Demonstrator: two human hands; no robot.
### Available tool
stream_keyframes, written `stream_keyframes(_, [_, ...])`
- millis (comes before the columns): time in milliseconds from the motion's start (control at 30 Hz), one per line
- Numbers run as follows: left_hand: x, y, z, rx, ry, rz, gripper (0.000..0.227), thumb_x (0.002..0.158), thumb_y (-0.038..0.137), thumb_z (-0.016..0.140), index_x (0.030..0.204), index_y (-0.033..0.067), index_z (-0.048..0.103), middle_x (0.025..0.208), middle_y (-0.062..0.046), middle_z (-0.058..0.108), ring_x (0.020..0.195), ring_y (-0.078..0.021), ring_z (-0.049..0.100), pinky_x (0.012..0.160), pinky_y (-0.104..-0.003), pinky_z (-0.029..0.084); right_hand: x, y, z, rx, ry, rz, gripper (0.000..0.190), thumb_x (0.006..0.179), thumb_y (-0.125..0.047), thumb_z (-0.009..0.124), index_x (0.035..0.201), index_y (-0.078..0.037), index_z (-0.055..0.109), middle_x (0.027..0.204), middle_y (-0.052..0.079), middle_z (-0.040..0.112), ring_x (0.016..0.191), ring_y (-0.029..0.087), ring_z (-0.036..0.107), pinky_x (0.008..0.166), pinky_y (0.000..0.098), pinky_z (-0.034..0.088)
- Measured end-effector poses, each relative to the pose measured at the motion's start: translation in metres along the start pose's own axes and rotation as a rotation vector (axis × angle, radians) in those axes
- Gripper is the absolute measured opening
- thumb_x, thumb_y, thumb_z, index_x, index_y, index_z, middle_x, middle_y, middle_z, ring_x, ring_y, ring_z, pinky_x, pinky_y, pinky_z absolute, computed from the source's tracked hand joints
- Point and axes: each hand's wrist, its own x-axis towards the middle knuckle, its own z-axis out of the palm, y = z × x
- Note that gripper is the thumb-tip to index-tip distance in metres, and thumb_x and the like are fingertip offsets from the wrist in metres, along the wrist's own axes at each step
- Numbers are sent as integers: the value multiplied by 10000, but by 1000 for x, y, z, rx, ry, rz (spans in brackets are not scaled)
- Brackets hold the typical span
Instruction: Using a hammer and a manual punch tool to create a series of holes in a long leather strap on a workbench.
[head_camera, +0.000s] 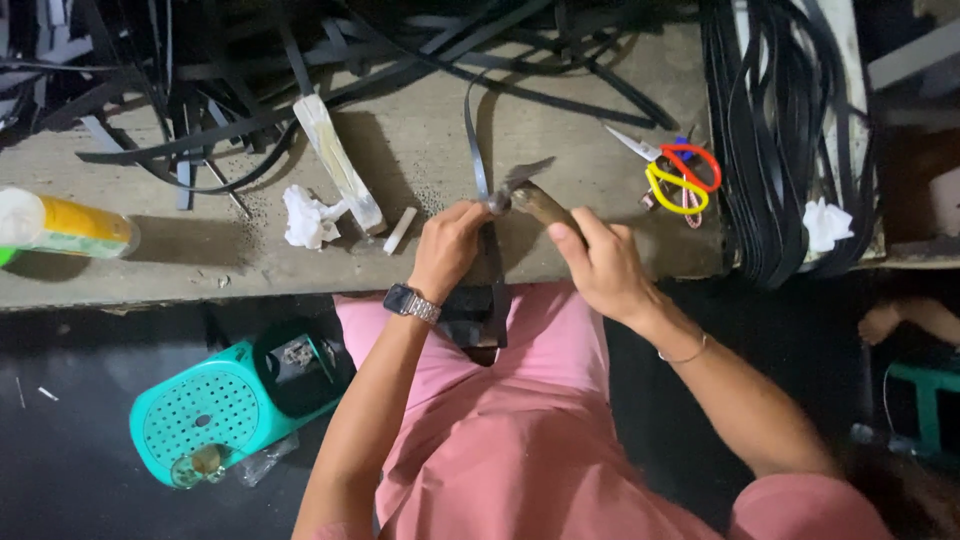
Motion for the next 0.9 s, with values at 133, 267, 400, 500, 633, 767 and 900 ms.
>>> stream_keyframes(133, [-3, 1, -1, -32, -3, -22, 95, 1030, 67, 606, 967, 129, 641, 742, -74, 626, 711, -311, 694, 659, -366, 573, -3, 39, 10, -92, 153, 56, 278, 1091, -308, 546, 969, -63, 597, 720, 201, 650, 737, 455, 680, 563, 506, 489])
stream_keyframes(267, [2, 12, -11, -66, 10, -64, 86, 1020, 69, 626, 954, 124, 638, 723, -82, 618, 708, -321, 690, 653, -376, 565, 16, 72, 21, -433, 283, 11, 290, 1028, -270, 688, 1120, 3, 660, 844, 201, 680, 825, 419, 685, 695, 500, 540])
stream_keyframes(400, [4, 13, -11, -54, 13, -90, 88, 1020, 82, 646, 941, 120, 653, 720, -69, 645, 690, -291, 702, 655, -348, 576, 25, 61, 48, -612, 288, -3, 389, 809, -149, 831, 1144, -69, 650, 1079, 123, 609, 989, 358, 577, 826, 518, 469])
stream_keyframes(500, [2, 8, -6, -63, -8, -116, 81, 1023, 88, 649, 954, 128, 661, 726, -50, 660, 695, -272, 708, 669, -335, 576, 31, 49, 78, -287, 264, -210, 362, 896, -137, 758, 1248, -122, 675, 1113, 105, 619, 1083, 319, 586, 947, 450, 447])
stream_keyframes(633, [9, 18, -16, -200, 19, -179, 92, 991, 20, 665, 954, 99, 695, 779, -89, 732, 780, -315, 747, 717, -377, 584, 27, 33, 89, -149, -16, -238, 489, 811, -280, 825, 1258, -129, 697, 1313, 113, 607, 1278, 341, 535, 1026, 479, 404])
stream_keyframes(767, [19, 25, -33, -353, 215, -373, 142, 1048, 45, 595, 962, 77, 702, 760, -88, 740, 775, -273, 745, 747, -394, 572, 20, 28, 91, -204, -41, -167, 439, 859, -406, 815, 1198, -141, 730, 1374, 114, 573, 1332, 339, 489, 1057, 514, 368])
stream_keyframes(900, [13, 18, -26, -356, 215, -382, 117, 1031, 17, 628, 973, 57, 721, 796, -126, 740, 796, -314, 739, 744, -428, 550, 8, 30, 90, -201, -72, -122, 471, 811, -394, 819, 1224, -184, 734, 1393, 110, 546, 1349, 345, 448, 1097, 538, 335])
